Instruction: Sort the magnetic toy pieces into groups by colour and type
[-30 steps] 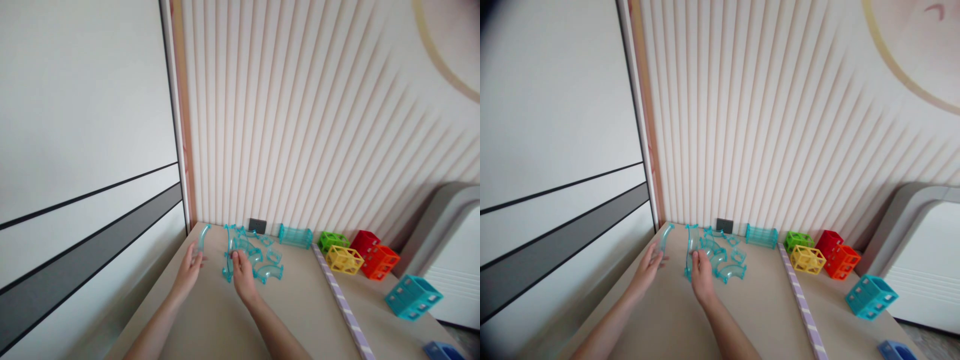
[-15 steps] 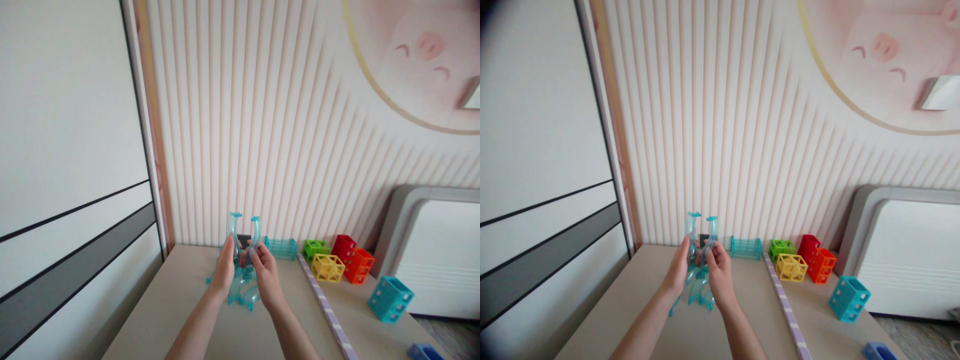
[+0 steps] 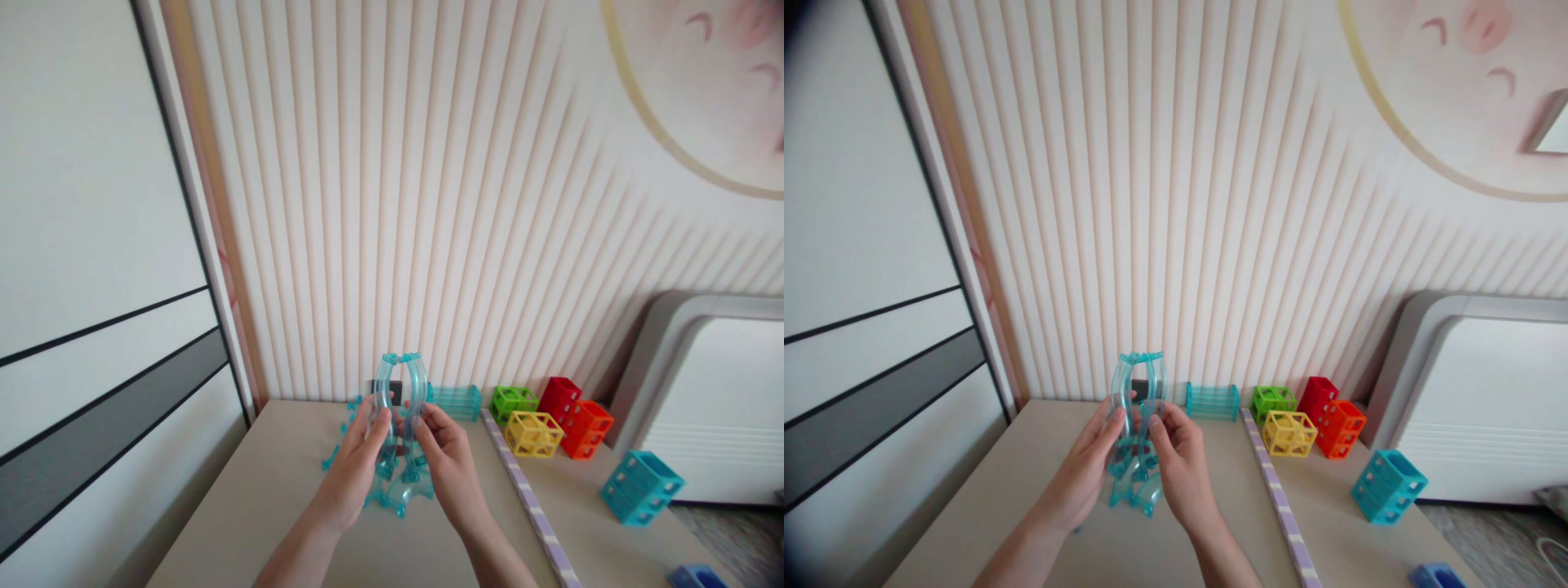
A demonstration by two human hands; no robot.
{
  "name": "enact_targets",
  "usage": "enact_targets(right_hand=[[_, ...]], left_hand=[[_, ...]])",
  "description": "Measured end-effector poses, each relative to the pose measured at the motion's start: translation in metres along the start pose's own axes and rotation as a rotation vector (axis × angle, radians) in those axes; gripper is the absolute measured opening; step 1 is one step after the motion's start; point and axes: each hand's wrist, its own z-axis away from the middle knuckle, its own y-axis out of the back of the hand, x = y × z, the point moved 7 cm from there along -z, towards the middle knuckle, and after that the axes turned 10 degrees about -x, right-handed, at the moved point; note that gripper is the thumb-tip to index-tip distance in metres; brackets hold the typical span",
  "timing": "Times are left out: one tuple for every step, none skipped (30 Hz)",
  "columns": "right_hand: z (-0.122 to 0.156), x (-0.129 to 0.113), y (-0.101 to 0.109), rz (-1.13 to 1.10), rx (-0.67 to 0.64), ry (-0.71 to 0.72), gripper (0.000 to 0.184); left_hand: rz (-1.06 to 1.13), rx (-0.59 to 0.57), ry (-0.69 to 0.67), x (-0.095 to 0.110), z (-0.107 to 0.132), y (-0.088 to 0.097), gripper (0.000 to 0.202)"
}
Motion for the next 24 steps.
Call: enact_targets(right_hand=[[0.001, 0.0, 0.001, 0.024, 0.0, -0.003, 0.032], [0.002, 0.001, 0.001, 0.055, 0.001, -0.004, 0.032], [0.003, 0.001, 0.002, 0.093, -0.001, -0.006, 0.032], [0.003, 0.001, 0.003, 0.139, -0.005, -0.01, 0.032], [0.004, 0.0, 0.004, 0.187, -0.008, -0.015, 0.032], [0.004, -0.001, 0.006, 0.231, -0.014, -0.02, 0.033], [0.004, -0.002, 0.007, 0.267, -0.023, -0.022, 0.033], [0.005, -0.005, 0.008, 0.295, -0.031, -0.023, 0.033], [0.005, -0.008, 0.01, 0.316, -0.029, -0.023, 0.034], [0.006, -0.012, 0.012, 0.331, -0.014, -0.022, 0.036], [0.007, -0.016, 0.015, 0.343, 0.009, -0.023, 0.039], [0.008, -0.02, 0.018, 0.353, 0.036, -0.029, 0.042], [0.009, -0.023, 0.02, 0.359, 0.06, -0.039, 0.048], [0.009, -0.026, 0.022, 0.356, 0.073, -0.053, 0.053], [0.01, -0.027, 0.022, 0.344, 0.065, -0.07, 0.056], [0.01, -0.026, 0.02, 0.326, 0.041, -0.094, 0.057], [0.01, -0.024, 0.019, 0.307, 0.011, -0.121, 0.056], [0.01, -0.021, 0.018, 0.291, -0.009, -0.146, 0.055], [0.011, -0.019, 0.018, 0.283, -0.014, -0.163, 0.053], [0.012, -0.017, 0.02, 0.291, 0.005, -0.164, 0.05], [0.012, -0.017, 0.024, 0.315, 0.048, -0.138, 0.046], [0.014, -0.021, 0.029, 0.355, 0.108, -0.074, 0.041], [0.015, -0.028, 0.033, 0.413, 0.169, 0.024, 0.036], [0.018, -0.036, 0.035, 0.49, 0.217, 0.14, 0.031]], left_hand=[[-0.014, -0.019, 0.0, 0.001, 0.001, -0.001, 0.047], [-0.036, -0.035, -0.007, 0.002, 0.003, -0.002, 0.045], [-0.066, -0.047, -0.018, 0.004, 0.004, -0.003, 0.043], [-0.1, -0.056, -0.03, 0.007, 0.004, -0.004, 0.041], [-0.133, -0.068, -0.036, 0.009, 0.005, -0.005, 0.04], [-0.16, -0.08, -0.038, 0.011, 0.005, -0.006, 0.039], [-0.18, -0.095, -0.038, 0.012, 0.005, -0.007, 0.039], [-0.193, -0.112, -0.034, 0.014, 0.005, -0.009, 0.039], [-0.201, -0.128, -0.026, 0.015, 0.004, -0.01, 0.038], [-0.208, -0.141, -0.015, 0.015, 0.004, -0.011, 0.038], [-0.218, -0.147, -0.004, 0.014, 0.004, -0.011, 0.037], [-0.235, -0.149, 0.007, 0.013, 0.004, -0.011, 0.037], [-0.255, -0.149, 0.017, 0.012, 0.004, -0.011, 0.037], [-0.278, -0.144, 0.021, 0.011, 0.005, -0.01, 0.037], [-0.3, -0.138, 0.02, 0.009, 0.005, -0.01, 0.038], [-0.319, -0.134, 0.017, 0.009, 0.005, -0.009, 0.038], [-0.332, -0.134, 0.016, 0.008, 0.005, -0.009, 0.039], [-0.337, -0.133, 0.017, 0.008, 0.005, -0.009, 0.04], [-0.336, -0.123, 0.019, 0.009, 0.005, -0.009, 0.041], [-0.329, -0.102, 0.022, 0.011, 0.004, -0.007, 0.042], [-0.317, -0.073, 0.03, 0.013, 0.004, -0.004, 0.043], [-0.297, -0.035, 0.039, 0.014, 0.003, -0.001, 0.045], [-0.266, 0.002, 0.049, 0.016, 0.002, 0.003, 0.046], [-0.221, 0.028, 0.059, 0.016, 0.002, 0.006, 0.048]])
